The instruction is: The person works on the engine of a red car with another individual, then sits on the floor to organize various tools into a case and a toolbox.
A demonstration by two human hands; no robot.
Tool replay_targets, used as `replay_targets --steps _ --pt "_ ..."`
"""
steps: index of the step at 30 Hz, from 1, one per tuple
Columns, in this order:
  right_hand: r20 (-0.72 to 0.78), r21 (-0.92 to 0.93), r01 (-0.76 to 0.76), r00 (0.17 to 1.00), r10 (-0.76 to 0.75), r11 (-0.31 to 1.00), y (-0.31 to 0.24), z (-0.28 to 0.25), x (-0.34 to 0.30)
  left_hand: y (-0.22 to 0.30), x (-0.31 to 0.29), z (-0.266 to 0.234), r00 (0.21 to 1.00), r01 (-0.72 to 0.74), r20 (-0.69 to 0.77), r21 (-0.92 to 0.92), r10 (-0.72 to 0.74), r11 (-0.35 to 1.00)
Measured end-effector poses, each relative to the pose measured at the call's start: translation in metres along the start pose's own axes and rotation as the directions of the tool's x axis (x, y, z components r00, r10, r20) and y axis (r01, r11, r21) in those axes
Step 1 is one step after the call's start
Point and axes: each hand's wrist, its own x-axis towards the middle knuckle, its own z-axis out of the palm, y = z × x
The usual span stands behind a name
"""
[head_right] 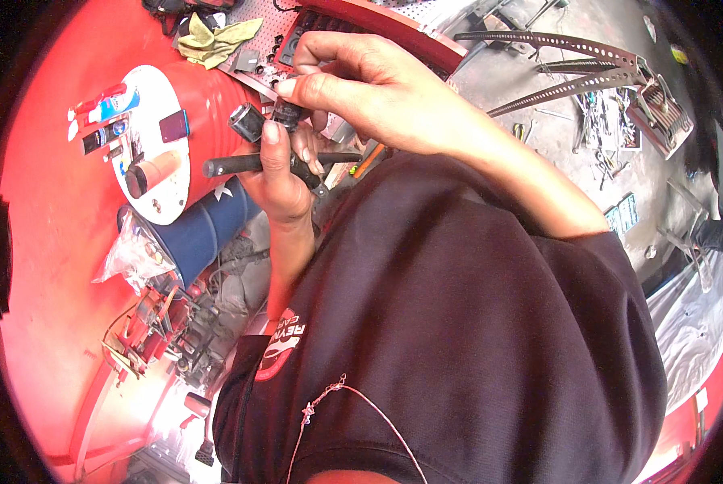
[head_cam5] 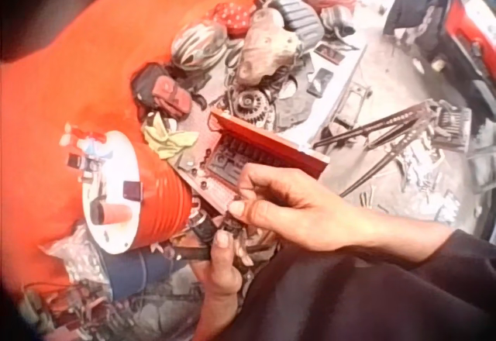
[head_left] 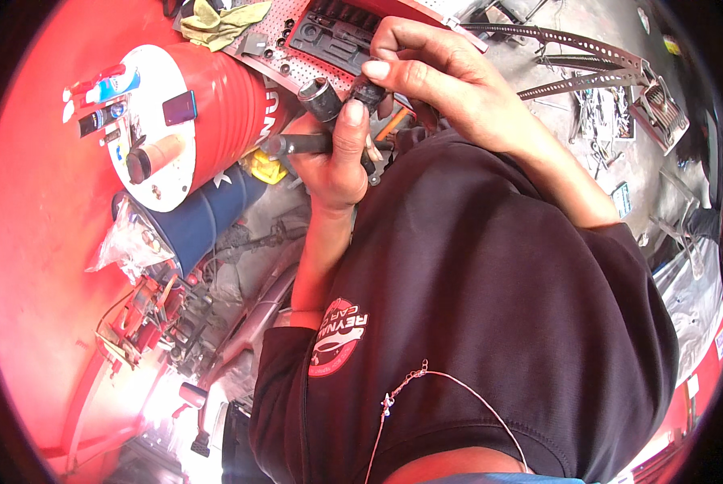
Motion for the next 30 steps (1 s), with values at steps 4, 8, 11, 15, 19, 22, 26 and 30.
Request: replay_targets --steps 4,8,11,15,19,22,26,30 --pt "0.036 0.021 -0.051 0.998 0.050 0.998 0.007 -0.003 0.001 -0.003 -0.004 0.000 0.995 0.096 -0.028 -0.046 -0.097 0.994" --pt "-0.001 -0.069 -0.105 0.994 0.105 0.992 0.015 -0.008 -0.002 -0.004 -0.006 -0.002 0.980 0.200 -0.020 -0.020 -0.200 0.980" --pt "-0.019 -0.047 -0.237 0.972 0.236 0.970 0.010 -0.010 -0.010 -0.011 -0.007 -0.006 0.965 0.250 -0.068 -0.052 -0.253 0.967" --pt "-0.043 -0.420 0.079 0.993 -0.106 0.904 0.048 -0.016 -0.017 -0.017 -0.010 -0.016 0.923 0.377 -0.081 0.008 -0.375 0.926" --pt "0.002 -0.235 -0.107 0.994 0.110 0.966 0.081 -0.024 -0.027 -0.029 -0.020 -0.033 0.884 0.444 0.010 0.292 -0.466 0.847" --pt "-0.161 -0.193 -0.489 0.871 0.464 0.851 0.107 -0.031 -0.035 -0.032 -0.024 -0.036 0.824 0.446 0.095 0.499 -0.558 0.743" --pt "-0.008 -0.535 -0.199 0.973 0.231 0.821 0.120 -0.033 -0.055 -0.073 -0.031 -0.057 0.743 0.497 0.128 0.553 -0.657 0.669" --pt "0.023 -0.804 -0.163 0.953 0.303 0.572 0.140 -0.034 -0.064 -0.107 -0.030 -0.063 0.642 0.561 0.158 0.569 -0.750 0.601"
